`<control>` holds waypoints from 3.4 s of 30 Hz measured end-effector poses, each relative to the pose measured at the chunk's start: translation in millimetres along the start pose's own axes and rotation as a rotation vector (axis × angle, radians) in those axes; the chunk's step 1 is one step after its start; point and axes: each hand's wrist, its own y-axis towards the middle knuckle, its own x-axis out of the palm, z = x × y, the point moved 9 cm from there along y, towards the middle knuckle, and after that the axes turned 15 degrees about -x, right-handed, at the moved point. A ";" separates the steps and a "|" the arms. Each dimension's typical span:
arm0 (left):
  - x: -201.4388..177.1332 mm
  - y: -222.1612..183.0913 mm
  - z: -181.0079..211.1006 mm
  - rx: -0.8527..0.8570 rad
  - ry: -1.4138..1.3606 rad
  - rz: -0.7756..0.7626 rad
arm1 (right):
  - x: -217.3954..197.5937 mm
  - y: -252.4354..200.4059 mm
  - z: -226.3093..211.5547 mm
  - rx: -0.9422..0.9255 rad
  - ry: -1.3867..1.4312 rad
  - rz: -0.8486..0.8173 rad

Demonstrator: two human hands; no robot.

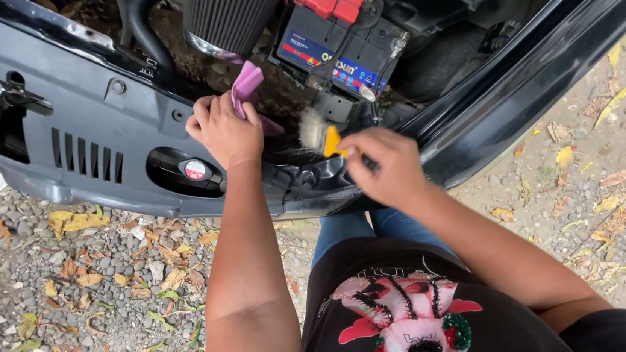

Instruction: Cleaning a car engine bay using a small brush and a microfiber cloth

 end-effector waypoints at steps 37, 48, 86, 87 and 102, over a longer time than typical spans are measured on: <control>-22.8 -1.1 8.2 0.005 -0.043 0.051 | 51.9 80.3 17.6 -0.272 -0.195 -0.300; -18.2 -1.0 5.1 0.011 -0.072 0.041 | 70.7 41.5 58.2 -0.119 -0.435 -0.330; -27.0 0.1 -2.3 0.054 -0.270 -0.002 | -54.7 32.6 102.5 0.227 -0.162 0.158; -26.1 0.1 -3.0 0.058 -0.286 -0.012 | -61.6 25.5 109.1 0.232 -0.371 0.087; -43.3 -8.0 20.5 0.033 -0.568 -0.108 | -37.2 11.2 83.6 0.196 -0.309 0.002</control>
